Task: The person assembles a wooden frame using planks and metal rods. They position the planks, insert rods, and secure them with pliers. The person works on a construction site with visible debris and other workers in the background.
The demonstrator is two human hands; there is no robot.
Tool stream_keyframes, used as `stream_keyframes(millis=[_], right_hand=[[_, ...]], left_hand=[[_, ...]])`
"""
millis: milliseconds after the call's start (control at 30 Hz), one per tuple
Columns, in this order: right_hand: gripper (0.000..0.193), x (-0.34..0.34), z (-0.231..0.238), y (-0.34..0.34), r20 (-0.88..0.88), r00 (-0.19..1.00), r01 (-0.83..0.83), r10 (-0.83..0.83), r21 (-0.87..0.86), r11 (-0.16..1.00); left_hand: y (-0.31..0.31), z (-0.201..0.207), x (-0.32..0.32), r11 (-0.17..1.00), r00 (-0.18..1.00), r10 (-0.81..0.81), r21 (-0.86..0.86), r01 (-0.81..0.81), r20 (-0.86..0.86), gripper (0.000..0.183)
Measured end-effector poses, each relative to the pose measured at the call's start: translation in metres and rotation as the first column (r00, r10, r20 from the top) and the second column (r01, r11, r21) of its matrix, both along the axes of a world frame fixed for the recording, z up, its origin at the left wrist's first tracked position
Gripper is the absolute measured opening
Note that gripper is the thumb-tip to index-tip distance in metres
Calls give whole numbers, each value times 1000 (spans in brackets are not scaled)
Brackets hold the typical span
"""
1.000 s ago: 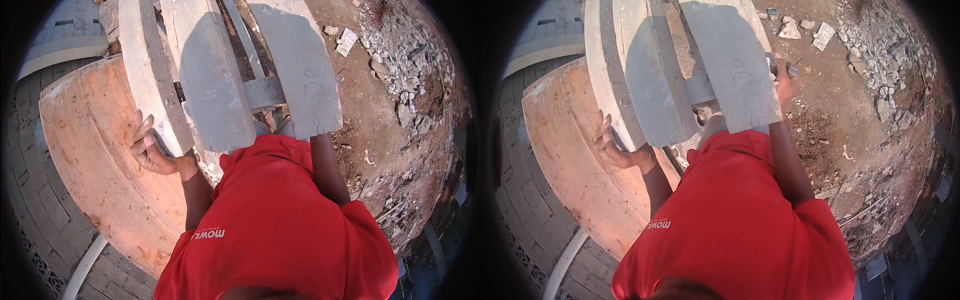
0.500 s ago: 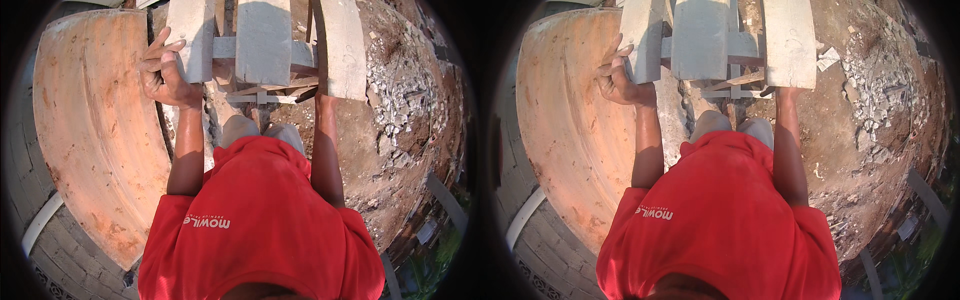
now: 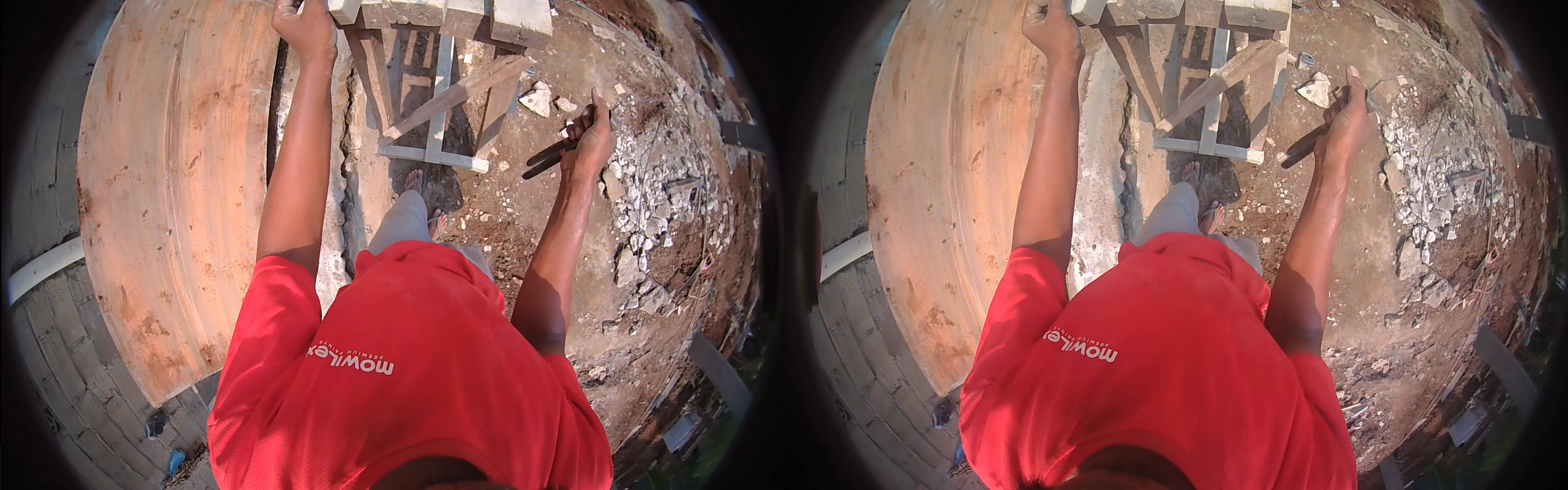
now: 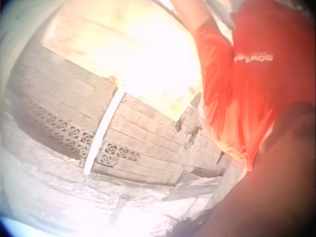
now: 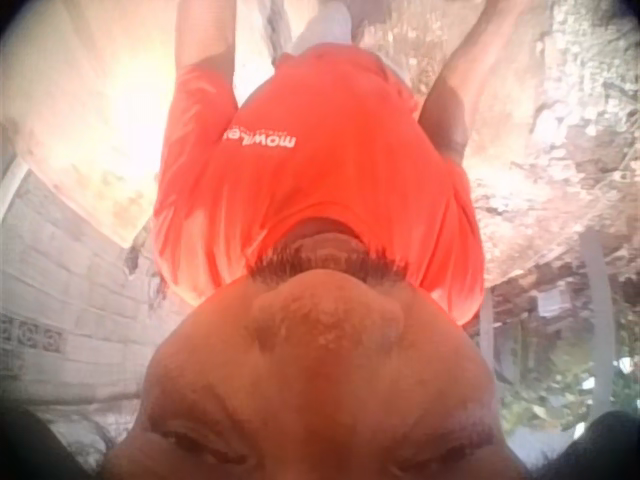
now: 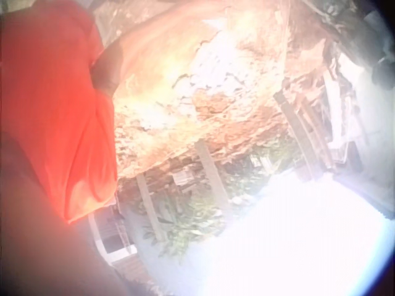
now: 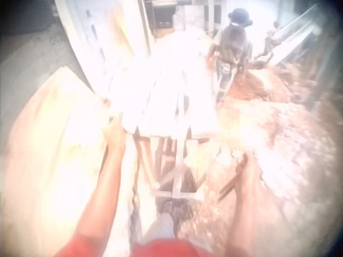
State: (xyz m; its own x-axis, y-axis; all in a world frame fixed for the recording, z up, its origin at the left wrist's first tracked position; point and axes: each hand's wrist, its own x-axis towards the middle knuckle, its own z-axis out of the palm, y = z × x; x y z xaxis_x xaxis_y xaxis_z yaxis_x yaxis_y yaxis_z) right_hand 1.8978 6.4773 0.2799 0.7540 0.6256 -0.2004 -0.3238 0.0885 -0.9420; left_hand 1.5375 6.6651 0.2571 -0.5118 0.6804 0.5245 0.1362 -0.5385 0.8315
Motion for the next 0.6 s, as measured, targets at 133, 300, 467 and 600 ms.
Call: stream_keyframes(millis=[133, 300, 467, 600], right_hand=[[30, -6, 32, 1, 103, 992, -75, 75, 2, 997], [40, -37, 38, 43, 270, 961, -90, 65, 81, 993], [53, -73, 52, 72, 175, 983, -93, 60, 185, 978], [51, -71, 50, 73, 246, 966, -104, 75, 108, 989]], left_hand=[[-21, 43, 23, 998, 990, -63, 19, 65, -124, 55], [-14, 45, 31, 987, 979, 142, 94, -129, -145, 52], [1, 34, 36, 997, 993, -51, 59, 45, 106, 20], [15, 24, 27, 972, 994, 28, 237, -2, -104, 12]])
